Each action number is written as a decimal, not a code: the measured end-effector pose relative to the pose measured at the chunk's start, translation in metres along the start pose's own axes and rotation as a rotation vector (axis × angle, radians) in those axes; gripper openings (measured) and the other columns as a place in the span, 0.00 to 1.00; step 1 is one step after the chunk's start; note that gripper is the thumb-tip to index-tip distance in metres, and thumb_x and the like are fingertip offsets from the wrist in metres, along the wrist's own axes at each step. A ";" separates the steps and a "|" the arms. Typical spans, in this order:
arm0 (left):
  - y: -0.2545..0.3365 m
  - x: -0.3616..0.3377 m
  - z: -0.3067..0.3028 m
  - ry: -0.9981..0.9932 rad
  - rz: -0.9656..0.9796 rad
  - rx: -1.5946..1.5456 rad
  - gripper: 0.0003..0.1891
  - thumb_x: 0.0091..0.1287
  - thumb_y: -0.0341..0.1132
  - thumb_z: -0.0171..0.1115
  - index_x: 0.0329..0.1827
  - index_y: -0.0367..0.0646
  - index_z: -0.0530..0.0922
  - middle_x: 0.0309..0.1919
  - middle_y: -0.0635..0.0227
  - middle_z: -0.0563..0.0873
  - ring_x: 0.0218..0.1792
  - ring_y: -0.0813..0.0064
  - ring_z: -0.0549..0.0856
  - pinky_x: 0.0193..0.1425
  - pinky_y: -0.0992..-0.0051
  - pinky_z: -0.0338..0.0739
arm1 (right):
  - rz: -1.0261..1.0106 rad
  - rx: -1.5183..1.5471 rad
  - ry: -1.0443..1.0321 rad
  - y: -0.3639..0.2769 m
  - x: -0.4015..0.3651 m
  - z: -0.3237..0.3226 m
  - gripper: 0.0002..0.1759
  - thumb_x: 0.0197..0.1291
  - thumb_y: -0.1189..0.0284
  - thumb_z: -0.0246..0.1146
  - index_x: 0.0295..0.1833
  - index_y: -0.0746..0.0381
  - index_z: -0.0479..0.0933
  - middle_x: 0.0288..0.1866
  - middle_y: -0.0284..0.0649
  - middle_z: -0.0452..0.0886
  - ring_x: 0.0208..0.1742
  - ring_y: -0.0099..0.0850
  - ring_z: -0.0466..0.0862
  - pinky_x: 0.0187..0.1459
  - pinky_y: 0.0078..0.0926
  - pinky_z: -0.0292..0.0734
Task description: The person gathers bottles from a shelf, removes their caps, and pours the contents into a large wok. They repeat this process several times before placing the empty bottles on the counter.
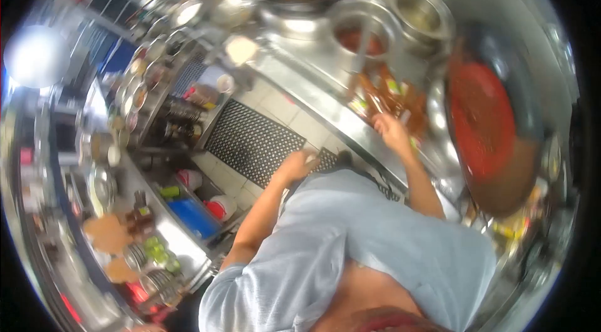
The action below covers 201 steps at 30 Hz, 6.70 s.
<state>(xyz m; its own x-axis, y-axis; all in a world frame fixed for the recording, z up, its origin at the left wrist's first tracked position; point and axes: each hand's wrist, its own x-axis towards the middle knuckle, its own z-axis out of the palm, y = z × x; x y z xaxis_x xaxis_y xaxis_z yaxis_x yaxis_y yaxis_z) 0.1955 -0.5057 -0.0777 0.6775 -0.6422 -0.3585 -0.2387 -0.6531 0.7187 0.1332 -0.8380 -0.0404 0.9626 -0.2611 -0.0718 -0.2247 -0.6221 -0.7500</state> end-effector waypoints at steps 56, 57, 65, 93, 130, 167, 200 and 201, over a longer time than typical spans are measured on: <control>-0.387 -0.438 -0.223 2.135 -1.087 -0.716 0.41 0.54 0.32 0.76 0.70 0.38 0.62 0.55 0.53 0.84 0.58 0.60 0.84 0.63 0.63 0.78 | 1.464 0.308 -1.797 -0.583 -0.072 0.760 0.44 0.59 0.31 0.59 0.53 0.66 0.74 0.43 0.43 0.83 0.36 0.35 0.86 0.37 0.28 0.88; -0.398 -0.432 -0.212 2.136 -1.099 -0.722 0.41 0.54 0.33 0.76 0.69 0.39 0.63 0.53 0.54 0.84 0.58 0.62 0.85 0.63 0.64 0.78 | 1.433 0.340 -1.828 -0.578 -0.071 0.764 0.43 0.58 0.31 0.60 0.53 0.64 0.75 0.44 0.42 0.83 0.36 0.34 0.85 0.37 0.28 0.88; -0.389 -0.428 -0.186 2.083 -0.884 -0.670 0.29 0.54 0.37 0.77 0.59 0.40 0.76 0.50 0.59 0.85 0.51 0.60 0.85 0.58 0.65 0.78 | 1.374 0.409 -1.949 -0.580 -0.077 0.760 0.35 0.56 0.32 0.61 0.51 0.52 0.81 0.44 0.36 0.83 0.39 0.36 0.83 0.37 0.27 0.88; -0.173 -0.449 -0.007 2.295 -0.252 -0.819 0.46 0.58 0.36 0.77 0.77 0.39 0.58 0.57 0.65 0.79 0.57 0.77 0.78 0.62 0.70 0.76 | 1.356 0.939 -2.081 -0.473 -0.075 0.599 0.20 0.57 0.68 0.68 0.49 0.67 0.73 0.43 0.42 0.72 0.44 0.34 0.77 0.45 0.30 0.82; 0.419 0.133 -0.094 0.410 0.897 -1.080 0.28 0.61 0.26 0.74 0.63 0.39 0.73 0.49 0.63 0.83 0.44 0.74 0.83 0.44 0.76 0.79 | -0.445 0.985 1.008 0.022 -0.071 -0.456 0.25 0.51 0.77 0.74 0.55 0.62 0.75 0.48 0.40 0.84 0.49 0.35 0.85 0.51 0.38 0.82; 0.546 0.303 0.126 -0.173 0.770 -0.628 0.41 0.57 0.30 0.79 0.70 0.35 0.63 0.56 0.57 0.82 0.55 0.67 0.82 0.56 0.68 0.81 | 0.157 0.483 1.286 0.109 -0.059 -0.418 0.29 0.50 0.77 0.74 0.57 0.64 0.70 0.45 0.38 0.80 0.41 0.23 0.81 0.41 0.23 0.80; 0.634 0.245 0.031 -0.242 0.973 -0.883 0.26 0.60 0.25 0.75 0.57 0.40 0.68 0.40 0.65 0.83 0.38 0.75 0.84 0.43 0.74 0.81 | -0.138 0.547 1.306 0.039 -0.062 -0.456 0.32 0.50 0.73 0.77 0.60 0.64 0.72 0.50 0.39 0.83 0.53 0.29 0.82 0.56 0.30 0.79; 0.643 0.238 0.023 -0.200 1.034 -0.911 0.26 0.59 0.24 0.75 0.57 0.41 0.69 0.42 0.66 0.84 0.40 0.75 0.84 0.45 0.73 0.82 | -0.138 0.445 1.380 0.009 -0.071 -0.469 0.31 0.50 0.74 0.76 0.59 0.65 0.72 0.50 0.40 0.83 0.53 0.29 0.82 0.56 0.30 0.79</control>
<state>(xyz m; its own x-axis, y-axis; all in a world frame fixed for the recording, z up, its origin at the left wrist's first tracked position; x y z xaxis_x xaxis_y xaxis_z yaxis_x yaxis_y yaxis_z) 0.1876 -1.0879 0.2857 0.3452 -0.7641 0.5450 0.0201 0.5866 0.8097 -0.0079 -1.1711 0.2661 0.0067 -0.8660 0.4999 0.1671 -0.4919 -0.8544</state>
